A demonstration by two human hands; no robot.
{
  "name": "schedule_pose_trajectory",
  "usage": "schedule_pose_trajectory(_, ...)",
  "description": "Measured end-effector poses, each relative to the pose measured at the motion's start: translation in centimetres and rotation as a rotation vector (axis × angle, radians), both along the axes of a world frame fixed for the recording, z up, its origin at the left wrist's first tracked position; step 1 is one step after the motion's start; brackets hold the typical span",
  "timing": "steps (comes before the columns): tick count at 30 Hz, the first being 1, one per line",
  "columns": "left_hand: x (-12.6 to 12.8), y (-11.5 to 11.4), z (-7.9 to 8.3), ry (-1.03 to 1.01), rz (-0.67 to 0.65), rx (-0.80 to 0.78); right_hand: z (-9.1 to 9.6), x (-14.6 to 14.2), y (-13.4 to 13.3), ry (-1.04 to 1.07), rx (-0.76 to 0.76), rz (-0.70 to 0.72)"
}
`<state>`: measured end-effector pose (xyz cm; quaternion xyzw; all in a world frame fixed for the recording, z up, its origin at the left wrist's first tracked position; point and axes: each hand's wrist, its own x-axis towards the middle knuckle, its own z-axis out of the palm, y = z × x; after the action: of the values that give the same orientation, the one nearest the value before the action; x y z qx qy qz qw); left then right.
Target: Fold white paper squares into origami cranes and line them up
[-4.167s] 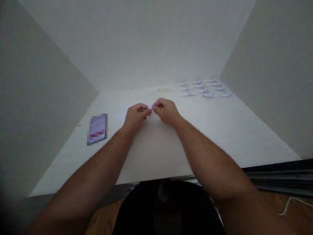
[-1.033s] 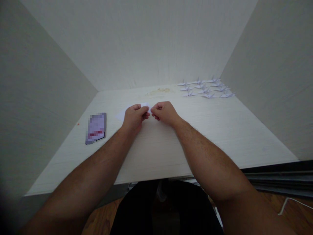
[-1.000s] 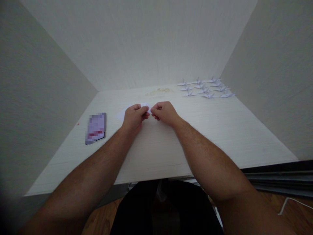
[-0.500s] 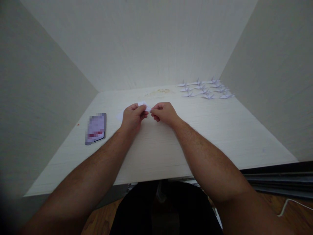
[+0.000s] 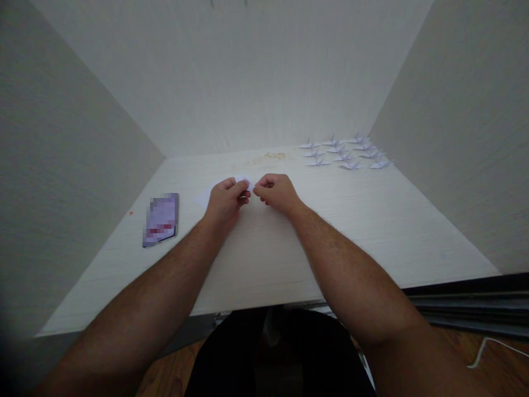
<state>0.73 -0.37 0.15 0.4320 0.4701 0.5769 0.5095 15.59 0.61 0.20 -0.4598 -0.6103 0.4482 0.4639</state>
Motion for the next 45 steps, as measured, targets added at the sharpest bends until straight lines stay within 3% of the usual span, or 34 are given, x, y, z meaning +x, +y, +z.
schedule_pose_trajectory(18, 0.1, 0.0, -0.4, 0.078, -0.001, 0.068, -0.5, -0.3, 0.1, -0.123, 0.229, -0.101)
schedule_pose_trajectory(30, -0.2, 0.2, -0.9, 0.161, -0.019, 0.116, -0.2, -0.2, 0.0, -0.004, 0.143, -0.076)
schedule_pose_trajectory(45, -0.4, 0.2, -0.9, 0.214, -0.041, 0.128, 0.1, -0.4, -0.2, 0.006, 0.155, -0.127)
